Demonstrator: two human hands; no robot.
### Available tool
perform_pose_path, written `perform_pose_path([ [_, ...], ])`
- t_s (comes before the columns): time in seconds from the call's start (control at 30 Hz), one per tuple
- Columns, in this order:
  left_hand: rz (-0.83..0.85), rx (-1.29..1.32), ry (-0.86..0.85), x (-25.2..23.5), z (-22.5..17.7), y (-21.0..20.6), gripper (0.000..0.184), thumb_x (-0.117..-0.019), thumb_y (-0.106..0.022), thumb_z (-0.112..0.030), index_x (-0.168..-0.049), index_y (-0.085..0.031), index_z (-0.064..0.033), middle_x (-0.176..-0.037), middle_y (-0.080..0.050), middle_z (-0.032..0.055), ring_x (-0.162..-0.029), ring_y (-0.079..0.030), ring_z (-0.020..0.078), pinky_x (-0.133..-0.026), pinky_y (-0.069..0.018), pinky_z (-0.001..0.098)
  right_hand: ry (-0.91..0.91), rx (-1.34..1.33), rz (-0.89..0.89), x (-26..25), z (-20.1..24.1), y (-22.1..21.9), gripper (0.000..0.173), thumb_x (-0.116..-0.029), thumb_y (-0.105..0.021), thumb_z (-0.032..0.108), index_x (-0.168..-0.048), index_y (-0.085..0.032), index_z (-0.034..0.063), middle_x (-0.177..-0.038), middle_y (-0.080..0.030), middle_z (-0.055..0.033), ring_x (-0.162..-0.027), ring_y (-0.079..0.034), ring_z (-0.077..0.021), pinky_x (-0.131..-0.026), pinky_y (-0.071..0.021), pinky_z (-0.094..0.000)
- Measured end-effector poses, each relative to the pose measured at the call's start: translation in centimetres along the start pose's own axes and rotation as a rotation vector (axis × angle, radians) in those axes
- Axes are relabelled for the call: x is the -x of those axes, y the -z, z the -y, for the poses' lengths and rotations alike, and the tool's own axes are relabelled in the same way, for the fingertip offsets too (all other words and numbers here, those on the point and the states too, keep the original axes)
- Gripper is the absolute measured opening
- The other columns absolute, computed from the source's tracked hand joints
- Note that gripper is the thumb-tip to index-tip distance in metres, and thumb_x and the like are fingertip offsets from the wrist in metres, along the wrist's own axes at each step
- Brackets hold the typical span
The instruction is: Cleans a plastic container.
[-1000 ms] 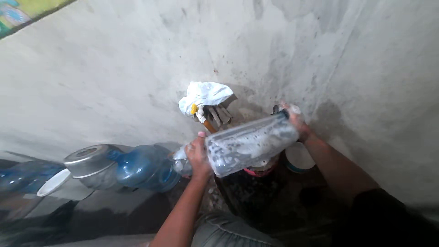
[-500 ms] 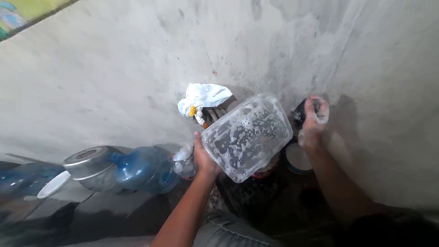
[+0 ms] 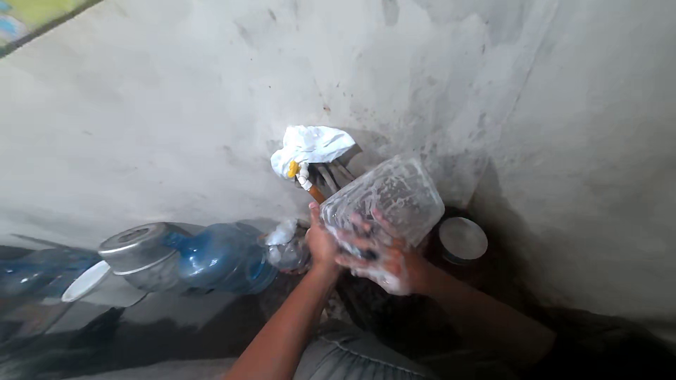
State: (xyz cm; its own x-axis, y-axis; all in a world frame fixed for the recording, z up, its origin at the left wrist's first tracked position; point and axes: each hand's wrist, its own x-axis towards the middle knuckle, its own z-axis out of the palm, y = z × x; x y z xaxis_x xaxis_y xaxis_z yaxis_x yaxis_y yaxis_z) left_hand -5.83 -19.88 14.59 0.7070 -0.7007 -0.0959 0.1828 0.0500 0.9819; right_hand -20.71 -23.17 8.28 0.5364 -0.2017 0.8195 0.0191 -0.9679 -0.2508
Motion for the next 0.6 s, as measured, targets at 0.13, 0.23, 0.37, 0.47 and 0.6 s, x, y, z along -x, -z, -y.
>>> perform_pose_path([
  [0.13, 0.114, 0.208, 0.077, 0.5, -0.5, 0.6, 0.065, -0.1046, -0.029, -0.066, -0.125, -0.063, -0.0142, -0.108, -0.072, 0.0080, -0.098, -0.071, 0.0215, -0.081, -0.0605, 0.0469, -0.022, 0.088, -0.215, 5.9, -5.7, 0.5, 0.042, -0.1079, -0.038, 0.035, -0.145, -0.055, 0.0254, -0.155, -0.052, -0.0007, -0.151, -0.037, -0.0229, -0.127, -0.0239, -0.0519],
  [0.23, 0.185, 0.222, 0.102, 1.0, -1.2, 0.8, 0.062, -0.1049, -0.026, -0.065, -0.124, -0.063, -0.0189, -0.109, -0.072, 0.0043, -0.098, -0.071, 0.0183, -0.081, -0.0605, 0.0439, -0.386, 0.153, -0.267, 5.0, -9.8, 3.0, 0.052, -0.1053, -0.041, 0.029, -0.153, -0.049, 0.0096, -0.163, -0.039, -0.0144, -0.155, -0.029, -0.0321, -0.127, -0.0199, -0.0556],
  [0.37, 0.138, 0.123, 0.108, 1.3, -1.1, 0.2, 0.060, -0.1053, -0.030, -0.063, -0.123, -0.063, -0.0163, -0.106, -0.072, 0.0056, -0.097, -0.071, 0.0191, -0.079, -0.0604, 0.0448, -0.729, 0.174, -0.255, -1.6, -7.2, 3.2, 0.057, -0.1094, -0.043, 0.034, -0.161, -0.035, 0.0125, -0.169, -0.027, -0.0121, -0.143, -0.049, -0.0322, -0.109, -0.0476, -0.0558],
  [0.47, 0.067, 0.003, 0.082, 0.9, 0.1, 0.0, 0.064, -0.1039, -0.035, -0.065, -0.115, -0.065, -0.0096, -0.097, -0.071, 0.0095, -0.087, -0.070, 0.0214, -0.073, -0.0601, 0.0442, -0.565, -0.025, -0.189, -4.9, -1.4, 0.0, 0.053, -0.1051, -0.049, 0.031, -0.156, -0.046, 0.0161, -0.167, -0.034, -0.0068, -0.147, -0.043, -0.0258, -0.114, -0.0447, -0.0502],
  [0.6, 0.076, 0.032, -0.007, 0.7, 0.6, 1.4, 0.060, -0.1066, -0.034, -0.060, -0.102, -0.066, -0.0085, -0.083, -0.068, 0.0073, -0.075, -0.068, 0.0181, -0.068, -0.0595, 0.0398, -0.289, 0.003, -0.143, -2.3, 3.3, -3.0, 0.039, -0.0995, -0.059, 0.017, -0.136, -0.069, 0.0271, -0.156, -0.052, 0.0011, -0.154, -0.032, -0.0249, -0.125, -0.0331, -0.0493],
])
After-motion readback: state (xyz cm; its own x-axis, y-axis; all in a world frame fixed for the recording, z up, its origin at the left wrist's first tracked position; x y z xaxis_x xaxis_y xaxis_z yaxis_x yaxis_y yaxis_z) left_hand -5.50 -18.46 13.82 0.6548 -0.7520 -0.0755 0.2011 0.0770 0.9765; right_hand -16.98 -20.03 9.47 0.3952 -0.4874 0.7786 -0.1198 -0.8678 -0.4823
